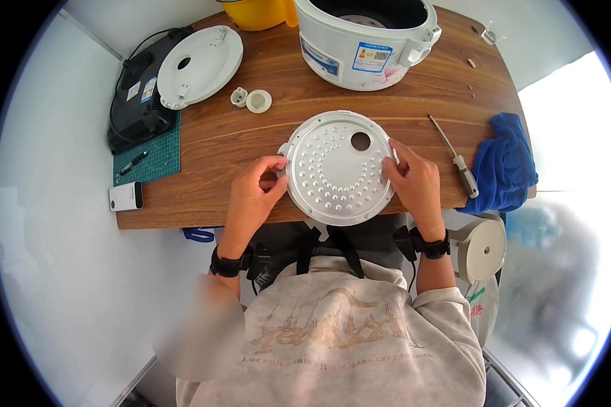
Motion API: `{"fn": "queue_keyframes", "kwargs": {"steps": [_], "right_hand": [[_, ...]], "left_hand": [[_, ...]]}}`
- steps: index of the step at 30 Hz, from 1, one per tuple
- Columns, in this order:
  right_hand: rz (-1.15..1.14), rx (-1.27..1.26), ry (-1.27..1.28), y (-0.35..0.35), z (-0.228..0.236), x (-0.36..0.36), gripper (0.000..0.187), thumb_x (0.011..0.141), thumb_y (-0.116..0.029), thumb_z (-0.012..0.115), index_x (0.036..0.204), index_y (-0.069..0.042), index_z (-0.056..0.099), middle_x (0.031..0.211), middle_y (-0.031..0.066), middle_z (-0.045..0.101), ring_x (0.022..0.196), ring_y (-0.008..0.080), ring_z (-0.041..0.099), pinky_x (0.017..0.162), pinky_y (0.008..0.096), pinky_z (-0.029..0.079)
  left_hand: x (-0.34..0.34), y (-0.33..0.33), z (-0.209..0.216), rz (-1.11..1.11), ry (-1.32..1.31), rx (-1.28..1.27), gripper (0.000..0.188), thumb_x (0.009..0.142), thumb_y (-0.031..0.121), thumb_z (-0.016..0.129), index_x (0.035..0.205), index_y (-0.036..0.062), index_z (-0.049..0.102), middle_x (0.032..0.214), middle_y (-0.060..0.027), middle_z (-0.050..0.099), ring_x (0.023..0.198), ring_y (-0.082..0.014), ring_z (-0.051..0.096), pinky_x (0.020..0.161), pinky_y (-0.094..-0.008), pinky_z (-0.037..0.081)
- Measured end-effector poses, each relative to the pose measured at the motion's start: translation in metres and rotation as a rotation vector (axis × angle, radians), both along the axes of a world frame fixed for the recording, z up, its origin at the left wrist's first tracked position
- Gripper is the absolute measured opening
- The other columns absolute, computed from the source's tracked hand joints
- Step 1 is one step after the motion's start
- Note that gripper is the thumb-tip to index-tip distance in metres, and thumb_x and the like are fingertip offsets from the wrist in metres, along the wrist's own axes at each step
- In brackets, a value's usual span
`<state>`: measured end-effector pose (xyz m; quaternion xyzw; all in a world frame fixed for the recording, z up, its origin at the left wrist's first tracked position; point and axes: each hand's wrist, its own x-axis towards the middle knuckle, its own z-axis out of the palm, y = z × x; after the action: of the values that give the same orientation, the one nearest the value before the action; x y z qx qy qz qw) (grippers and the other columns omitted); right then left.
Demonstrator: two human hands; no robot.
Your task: The person assembles a rice cooker lid by fitting a white plastic ring into a perforated lid and securing it with a screwdriver. They then place a small cap into the center of the lid.
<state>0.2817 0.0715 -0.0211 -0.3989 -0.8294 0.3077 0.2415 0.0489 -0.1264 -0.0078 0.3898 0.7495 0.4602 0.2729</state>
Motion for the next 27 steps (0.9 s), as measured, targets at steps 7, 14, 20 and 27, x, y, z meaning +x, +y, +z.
{"fn": "queue_keyframes", "kwargs": {"steps": [7,14,20,27], "right_hand": [[-0.027,0.012,-0.008,-0.002,-0.008,0.000,0.039,0.090,-0.022,0.077,0.126,-0.007,0.073,0.066,0.0105,0.064,0.059,0.0255,0.062,0.061,0.0381,0.050],[-0.032,-0.096,0.034,-0.005,-0.001,-0.001,0.039,0.093,-0.024,0.075,0.130,-0.013,0.071,0.070,0.0108,0.068,0.064,0.0271,0.067,0.064,0.0384,0.052],[-0.002,-0.081,0.004,0.000,-0.004,0.003,0.041,0.094,-0.023,0.074,0.133,-0.015,0.069,0.073,0.0116,0.068,0.066,0.0282,0.067,0.066,0.0391,0.052],[0.051,-0.234,0.134,0.000,0.002,0.017,0.045,0.092,-0.010,0.072,0.135,-0.007,0.064,0.073,0.0109,0.065,0.063,0.0232,0.063,0.064,0.0348,0.051]], "left_hand": [[0.000,0.002,0.001,-0.001,0.013,-0.026,0.028,0.095,0.003,0.072,0.123,0.0003,0.068,0.118,-0.0083,0.072,0.106,-0.0158,0.070,0.089,-0.0300,0.060],[-0.001,0.002,0.001,-0.034,0.028,-0.024,0.029,0.096,0.003,0.070,0.125,0.0008,0.068,0.117,-0.0081,0.070,0.102,-0.0163,0.069,0.087,-0.0302,0.060],[-0.003,0.009,0.014,-0.141,0.197,-0.073,0.036,0.096,0.005,0.069,0.132,0.0026,0.066,0.123,-0.0098,0.064,0.099,-0.0199,0.068,0.082,-0.0299,0.058],[-0.005,0.024,0.024,-0.193,0.294,-0.092,0.054,0.092,0.020,0.079,0.141,0.0059,0.061,0.131,-0.0093,0.061,0.107,-0.0244,0.065,0.087,-0.0345,0.056]]}}
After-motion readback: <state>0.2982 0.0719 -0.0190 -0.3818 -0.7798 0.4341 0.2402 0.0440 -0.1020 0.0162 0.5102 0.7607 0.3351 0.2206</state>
